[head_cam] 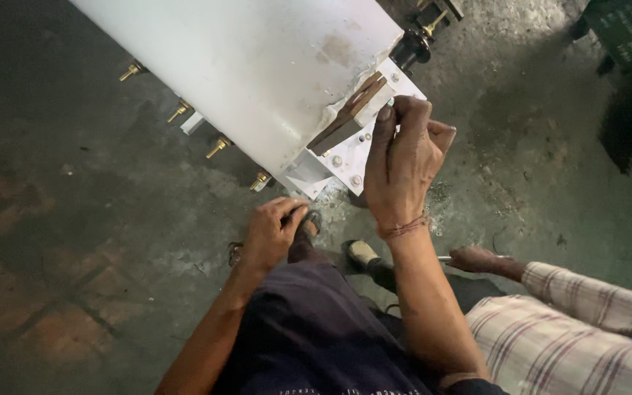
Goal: The person works on a white cylindrical machine housing mounted on a bolted plate in a workshop. They wipe parts with a cloth in a bucket, pick up small bolts and fittings, position a metal bracket against the housing, and use a spanner and pliers to tighten fasteners while another person assists by holding parts.
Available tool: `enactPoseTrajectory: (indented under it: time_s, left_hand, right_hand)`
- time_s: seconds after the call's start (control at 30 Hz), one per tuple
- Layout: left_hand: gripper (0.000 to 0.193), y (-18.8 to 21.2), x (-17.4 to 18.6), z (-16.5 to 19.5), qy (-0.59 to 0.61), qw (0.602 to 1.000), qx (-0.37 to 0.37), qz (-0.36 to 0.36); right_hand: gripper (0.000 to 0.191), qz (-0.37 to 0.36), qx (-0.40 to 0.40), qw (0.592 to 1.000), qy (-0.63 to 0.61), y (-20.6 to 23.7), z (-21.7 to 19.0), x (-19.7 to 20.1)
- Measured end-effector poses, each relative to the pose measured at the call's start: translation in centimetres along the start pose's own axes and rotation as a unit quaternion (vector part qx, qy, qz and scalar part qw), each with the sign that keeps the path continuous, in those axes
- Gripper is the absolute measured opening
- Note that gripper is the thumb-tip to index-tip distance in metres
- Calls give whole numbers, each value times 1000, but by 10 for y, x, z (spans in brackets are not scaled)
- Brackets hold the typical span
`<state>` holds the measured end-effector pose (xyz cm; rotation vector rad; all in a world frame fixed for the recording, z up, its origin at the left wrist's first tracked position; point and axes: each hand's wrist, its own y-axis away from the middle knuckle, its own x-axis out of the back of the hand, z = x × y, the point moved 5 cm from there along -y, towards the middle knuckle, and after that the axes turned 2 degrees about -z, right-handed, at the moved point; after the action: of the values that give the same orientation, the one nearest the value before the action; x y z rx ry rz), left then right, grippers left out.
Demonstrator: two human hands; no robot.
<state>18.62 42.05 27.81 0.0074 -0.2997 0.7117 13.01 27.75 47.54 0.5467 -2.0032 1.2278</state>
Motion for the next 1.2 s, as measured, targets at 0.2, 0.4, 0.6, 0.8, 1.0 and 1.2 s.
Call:
enactPoseTrajectory:
  time_s: [0.2,0.4,0.6,0.8,1.0,1.2]
  left_hand:
    - [19,-3,1,-5,3,1000,31,1]
    - [20,-10,1,2,22,999,34,0]
    - [20,-25,-12,38,104,993,55,-25]
    - [22,-39,-25,106,312,948,26,59]
    - [27,-50,-28,134,469,874,53,112]
    - [28,-63,-28,143,475,864,67,152]
  right_hand:
    - [9,-61,11,998,-28,-7,12,4]
    - [21,-112,-132,949,-264,-5,24,-13]
    - [32,-185,-168,857,-451,-3,30,-17]
    - [33,-237,-138,859,-432,-16,34,-5]
    - [14,-181,-29,966,-184,-29,26,13]
    - [10,-107,104,989,-15,-29,14,23]
